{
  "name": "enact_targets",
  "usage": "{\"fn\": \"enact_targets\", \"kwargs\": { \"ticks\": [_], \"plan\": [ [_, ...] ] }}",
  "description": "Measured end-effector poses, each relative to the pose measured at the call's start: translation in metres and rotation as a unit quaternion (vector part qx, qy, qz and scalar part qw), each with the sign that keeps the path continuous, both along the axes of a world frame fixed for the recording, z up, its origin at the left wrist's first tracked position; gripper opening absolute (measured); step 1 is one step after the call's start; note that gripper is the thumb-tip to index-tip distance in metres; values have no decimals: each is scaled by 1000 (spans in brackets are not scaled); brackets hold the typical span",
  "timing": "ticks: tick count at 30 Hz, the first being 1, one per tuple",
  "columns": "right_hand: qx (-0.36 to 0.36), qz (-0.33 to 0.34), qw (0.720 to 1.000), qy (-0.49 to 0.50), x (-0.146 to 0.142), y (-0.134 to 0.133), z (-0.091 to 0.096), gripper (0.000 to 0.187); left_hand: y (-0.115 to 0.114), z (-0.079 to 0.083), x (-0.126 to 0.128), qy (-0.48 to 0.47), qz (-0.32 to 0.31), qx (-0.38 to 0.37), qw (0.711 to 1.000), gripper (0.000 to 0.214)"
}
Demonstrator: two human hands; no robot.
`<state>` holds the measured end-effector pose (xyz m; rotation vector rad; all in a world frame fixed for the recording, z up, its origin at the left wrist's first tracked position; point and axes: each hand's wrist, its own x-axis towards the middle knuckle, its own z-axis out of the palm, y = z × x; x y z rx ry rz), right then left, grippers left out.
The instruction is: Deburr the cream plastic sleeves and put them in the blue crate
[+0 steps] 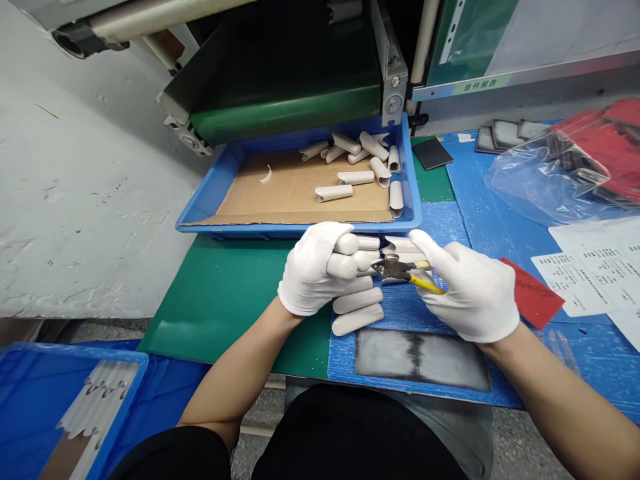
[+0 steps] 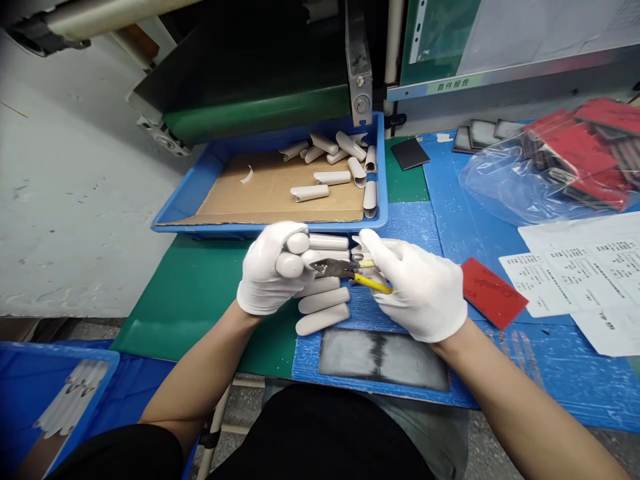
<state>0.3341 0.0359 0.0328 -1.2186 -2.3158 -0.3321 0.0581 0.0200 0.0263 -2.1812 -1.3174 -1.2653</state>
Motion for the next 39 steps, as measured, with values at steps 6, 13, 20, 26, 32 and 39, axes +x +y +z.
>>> {"fn": "enact_targets", "kwargs": {
  "ticks": [6,13,20,26,32,39],
  "plan": [
    [-8,1,1000,-18,-13,-2,9,54,1,0,0,1,-1,16,1000,46],
    [-17,24,1000,1,-14,-2,3,56,2,2,5,24,10,33,999,39],
    [-21,22,999,13,-16,-7,4,55,1,-3,5,18,-3,6,1000,51],
    [-132,10,988,82,-13,-11,5,47,2,-7,4,18,10,-7,1000,48],
    [-194,-207,947,152,33,50,8,51,5,-9,0,-56,15,-14,998,35],
    [-334,-391,857,-18,84,111,-20,53,9,-10,-6,-22,4,30,999,35]
  ]
}}
